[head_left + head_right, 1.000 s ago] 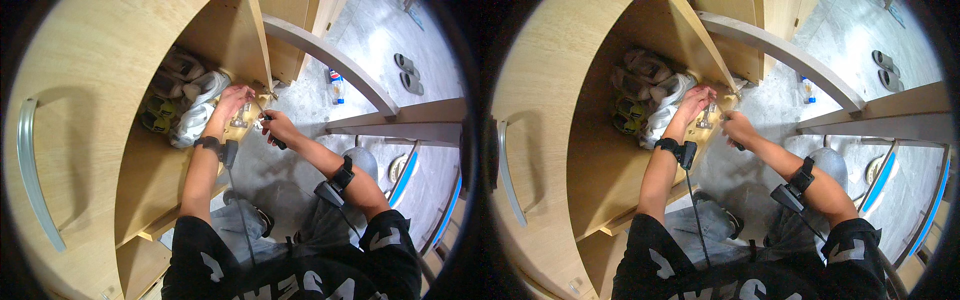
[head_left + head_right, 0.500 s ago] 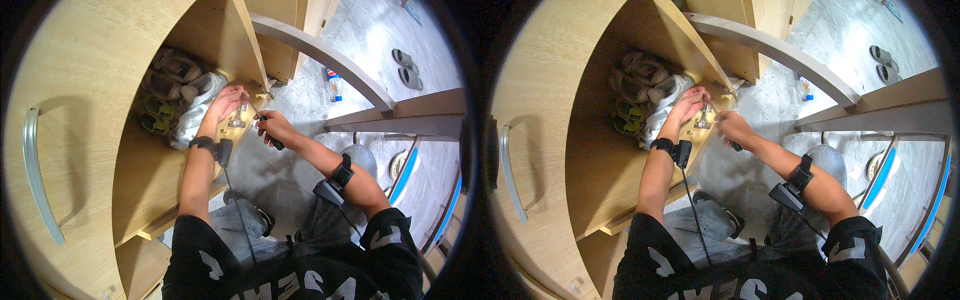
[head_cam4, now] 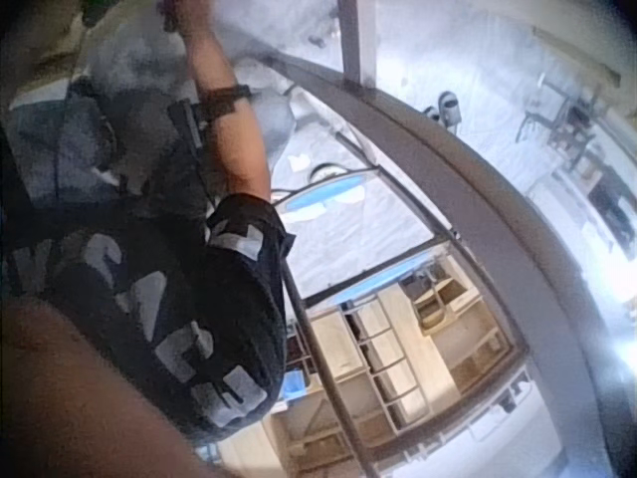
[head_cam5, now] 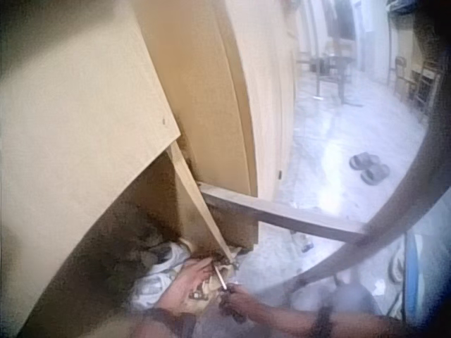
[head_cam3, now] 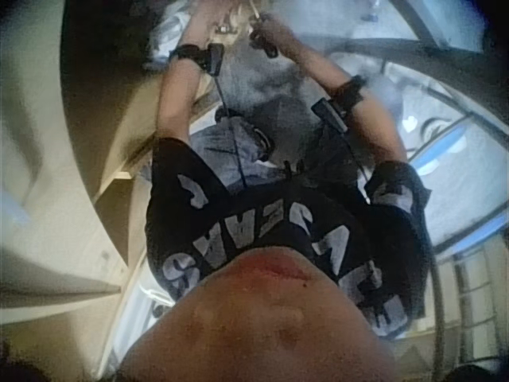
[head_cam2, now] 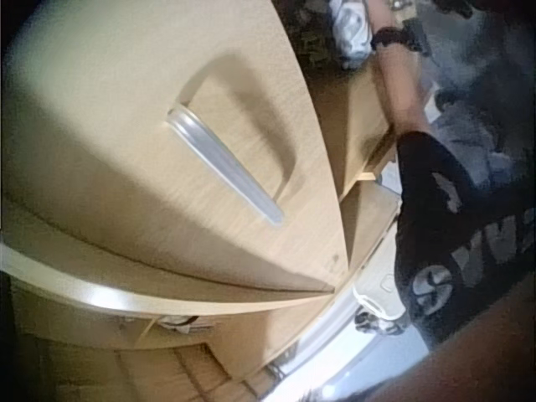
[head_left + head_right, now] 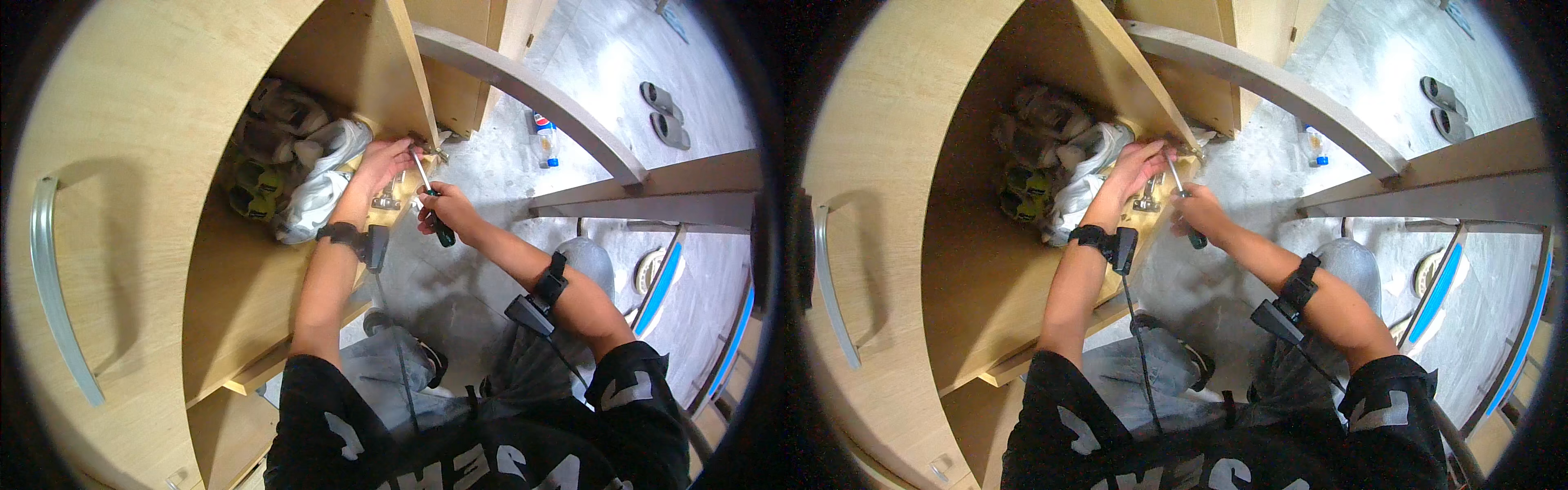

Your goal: The person repairs a cabinet hinge using a screwdriver by unscrewing and then tightening screws on the hinge attached to the cabinet door.

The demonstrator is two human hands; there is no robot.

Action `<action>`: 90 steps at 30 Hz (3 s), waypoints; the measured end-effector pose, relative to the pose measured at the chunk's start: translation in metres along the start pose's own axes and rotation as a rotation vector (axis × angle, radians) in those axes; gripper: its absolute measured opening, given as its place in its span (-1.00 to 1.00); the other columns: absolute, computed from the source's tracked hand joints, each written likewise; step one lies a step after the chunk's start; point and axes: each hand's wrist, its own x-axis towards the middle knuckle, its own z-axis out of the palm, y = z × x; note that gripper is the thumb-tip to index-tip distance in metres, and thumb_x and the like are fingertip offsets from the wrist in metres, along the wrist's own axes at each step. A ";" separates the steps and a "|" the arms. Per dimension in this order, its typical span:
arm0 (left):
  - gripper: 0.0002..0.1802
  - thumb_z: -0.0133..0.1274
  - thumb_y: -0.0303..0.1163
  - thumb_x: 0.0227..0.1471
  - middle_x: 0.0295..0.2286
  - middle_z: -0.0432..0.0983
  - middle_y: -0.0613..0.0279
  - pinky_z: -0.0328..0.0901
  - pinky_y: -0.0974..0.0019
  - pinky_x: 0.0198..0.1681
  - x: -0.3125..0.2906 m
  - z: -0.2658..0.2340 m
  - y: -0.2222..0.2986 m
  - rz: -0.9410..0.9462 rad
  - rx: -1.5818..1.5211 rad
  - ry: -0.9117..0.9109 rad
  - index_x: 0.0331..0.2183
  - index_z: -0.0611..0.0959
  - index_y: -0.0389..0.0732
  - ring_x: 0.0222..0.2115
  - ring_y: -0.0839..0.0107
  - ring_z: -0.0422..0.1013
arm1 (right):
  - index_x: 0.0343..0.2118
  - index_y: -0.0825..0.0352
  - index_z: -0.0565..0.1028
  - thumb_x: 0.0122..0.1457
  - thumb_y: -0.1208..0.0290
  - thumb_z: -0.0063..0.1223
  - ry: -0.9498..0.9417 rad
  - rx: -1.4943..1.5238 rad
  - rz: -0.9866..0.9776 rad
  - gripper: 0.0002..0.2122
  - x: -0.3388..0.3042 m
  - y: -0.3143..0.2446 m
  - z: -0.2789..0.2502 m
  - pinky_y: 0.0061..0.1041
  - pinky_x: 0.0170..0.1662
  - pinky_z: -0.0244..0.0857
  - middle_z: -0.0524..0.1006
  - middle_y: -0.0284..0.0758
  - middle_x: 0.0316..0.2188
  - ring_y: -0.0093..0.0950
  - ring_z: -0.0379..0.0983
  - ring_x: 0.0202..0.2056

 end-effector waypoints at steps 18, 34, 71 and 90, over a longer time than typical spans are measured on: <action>-0.81 -0.05 -0.50 0.00 -0.45 0.51 0.10 0.41 0.37 -0.39 0.020 0.021 -0.008 0.065 0.438 0.235 -0.33 0.53 -0.42 -0.47 0.37 0.48 | -0.27 0.38 0.31 0.17 0.37 -0.11 -0.029 0.148 0.084 -0.81 0.022 0.009 0.009 -0.31 -0.41 0.41 0.43 -0.21 -0.53 -0.31 0.47 -0.53; -0.72 -0.02 -0.31 0.01 -0.44 0.47 0.18 0.39 0.36 -0.40 -0.089 0.010 0.004 -0.315 0.642 0.268 -0.31 0.50 -0.33 -0.47 0.41 0.45 | -0.30 0.32 0.35 0.17 0.47 -0.13 -0.008 0.731 -0.027 -0.92 0.041 0.029 0.051 -0.43 -0.38 0.45 0.38 -0.34 -0.49 -0.45 0.44 -0.46; -0.69 0.11 -0.45 -0.13 -0.39 0.39 0.20 0.38 0.38 -0.35 -0.113 0.022 0.005 -0.331 0.745 0.510 -0.29 0.45 -0.37 -0.42 0.42 0.38 | -0.17 0.46 0.36 -0.02 0.55 0.15 0.165 0.843 -0.451 -0.67 0.088 0.059 0.083 -0.63 -0.40 0.31 0.48 -0.33 -0.43 -0.60 0.41 -0.45; -0.65 0.18 -0.50 -0.16 -0.44 0.43 0.24 0.40 0.44 -0.42 -0.109 -0.006 0.010 -0.321 1.308 0.376 -0.26 0.47 -0.35 -0.52 0.49 0.41 | -0.15 0.48 0.33 0.00 0.47 0.16 0.037 0.995 -0.341 -0.63 0.085 0.060 0.090 -0.52 -0.25 0.32 0.47 -0.25 -0.34 -0.51 0.41 -0.30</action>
